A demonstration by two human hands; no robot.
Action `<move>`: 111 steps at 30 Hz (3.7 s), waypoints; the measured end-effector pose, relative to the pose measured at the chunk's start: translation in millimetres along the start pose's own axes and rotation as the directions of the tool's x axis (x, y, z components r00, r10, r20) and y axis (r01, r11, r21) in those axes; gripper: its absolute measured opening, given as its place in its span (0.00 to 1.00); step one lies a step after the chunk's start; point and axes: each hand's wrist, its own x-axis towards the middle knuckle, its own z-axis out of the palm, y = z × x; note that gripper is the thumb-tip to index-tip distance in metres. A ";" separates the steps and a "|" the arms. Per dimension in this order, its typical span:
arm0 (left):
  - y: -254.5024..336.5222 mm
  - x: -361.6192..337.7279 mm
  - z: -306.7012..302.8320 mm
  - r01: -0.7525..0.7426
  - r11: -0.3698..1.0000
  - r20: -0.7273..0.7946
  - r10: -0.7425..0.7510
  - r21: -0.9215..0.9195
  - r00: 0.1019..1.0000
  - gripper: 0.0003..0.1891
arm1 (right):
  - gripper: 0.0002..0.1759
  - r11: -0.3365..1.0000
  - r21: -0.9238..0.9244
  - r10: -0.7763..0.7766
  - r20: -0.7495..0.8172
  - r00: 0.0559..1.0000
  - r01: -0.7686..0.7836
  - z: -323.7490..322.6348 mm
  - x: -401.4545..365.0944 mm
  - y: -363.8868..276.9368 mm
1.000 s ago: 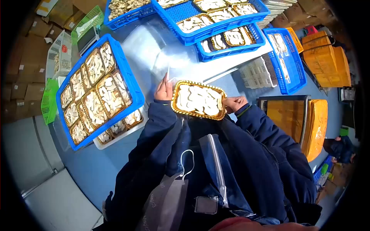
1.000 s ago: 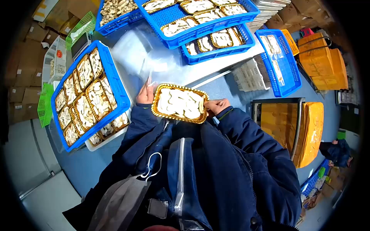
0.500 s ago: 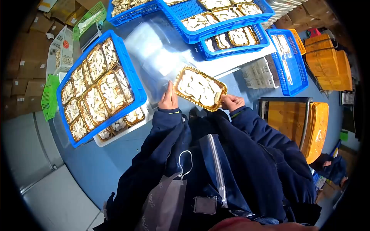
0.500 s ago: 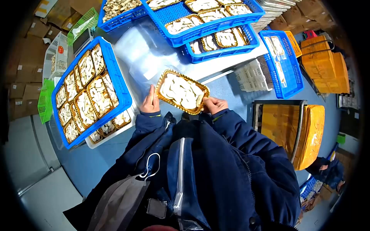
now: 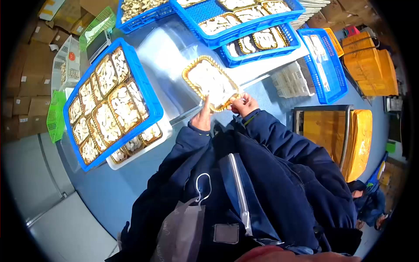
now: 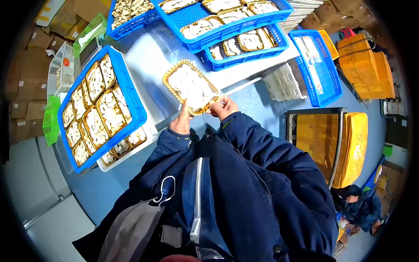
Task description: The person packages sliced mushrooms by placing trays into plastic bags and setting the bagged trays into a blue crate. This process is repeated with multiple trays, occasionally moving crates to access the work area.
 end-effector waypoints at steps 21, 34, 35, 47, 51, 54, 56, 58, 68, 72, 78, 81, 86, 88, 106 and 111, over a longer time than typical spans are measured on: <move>35.6 21.8 24.6 -0.150 0.952 0.518 0.273 -0.267 0.811 0.24 | 0.05 0.979 0.063 0.194 -0.028 0.981 -0.191 -59.7 9.6 5.3; -62.2 59.7 -13.9 0.802 -0.101 0.808 -0.039 -0.589 0.588 0.49 | 0.09 0.979 -0.128 0.189 0.277 0.942 -0.159 -112.4 -3.6 -57.0; -33.0 71.8 -4.2 0.789 -0.205 0.792 0.087 -0.579 0.604 0.48 | 0.09 0.979 -0.145 0.182 0.297 0.937 -0.144 -118.2 0.9 -54.3; -14.9 70.7 54.6 0.746 -0.115 0.752 -0.029 -0.656 0.658 0.43 | 0.10 0.823 -0.535 -0.246 -0.032 0.969 0.191 -144.1 16.6 -65.2; -5.4 85.4 90.1 0.668 -0.212 0.649 0.160 -0.713 0.744 0.47 | 0.14 0.999 0.010 -0.044 -0.176 0.983 0.047 -133.1 -7.2 -100.7; 32.5 108.1 86.7 0.689 -0.208 0.643 0.251 -0.694 0.724 0.51 | 0.13 0.971 -0.217 -0.116 -0.087 0.989 0.095 -150.5 -0.8 -91.9; 36.3 112.2 90.4 0.695 -0.194 0.651 0.248 -0.692 0.717 0.50 | 0.12 0.810 -0.502 -0.391 -0.075 0.917 0.304 -157.6 5.4 -88.1; 35.7 115.2 97.0 0.698 -0.191 0.656 0.243 -0.690 0.715 0.50 | 0.10 0.429 -0.811 -0.675 0.004 0.738 0.397 -149.5 3.3 -107.6; 47.0 140.1 145.9 0.728 -0.195 0.678 0.269 -0.657 0.684 0.47 | 0.08 0.383 -0.869 -0.681 -0.035 0.732 0.314 -176.5 9.8 -149.7; 49.0 151.0 158.4 0.741 -0.175 0.697 0.254 -0.648 0.670 0.46 | 0.09 0.490 -0.825 -0.572 -0.060 0.818 0.282 -200.6 22.2 -150.1; 31.1 166.9 146.1 0.790 -0.095 0.780 0.124 -0.606 0.614 0.44 | 0.11 0.736 -0.644 -0.363 -0.114 0.925 0.210 -205.1 43.1 -179.8; -14.4 156.7 112.1 0.808 -0.091 0.813 -0.058 -0.583 0.580 0.43 | 0.23 0.567 -0.798 -0.419 -0.068 0.905 0.202 -232.9 58.5 -187.4; -123.7 127.4 43.7 0.738 -0.249 0.776 -0.279 -0.627 0.566 0.42 | 0.53 0.618 -0.735 -0.409 0.002 0.913 0.279 -279.8 96.9 -174.4; -155.0 125.0 39.6 0.716 -0.312 0.781 -0.271 -0.625 0.563 0.41 | 0.50 0.836 -0.540 0.076 -0.065 0.995 -0.099 -271.9 89.5 -198.2; 37.2 253.5 285.5 0.920 -0.249 0.921 0.173 -0.301 0.348 0.27 | 0.11 0.980 -0.137 -0.192 -0.498 0.846 0.142 -581.9 155.7 -229.6; 22.1 215.0 343.7 0.856 -0.362 0.854 0.229 -0.370 0.466 0.24 | 0.15 0.993 -0.089 -0.121 -0.735 0.667 0.083 -767.6 170.0 -192.8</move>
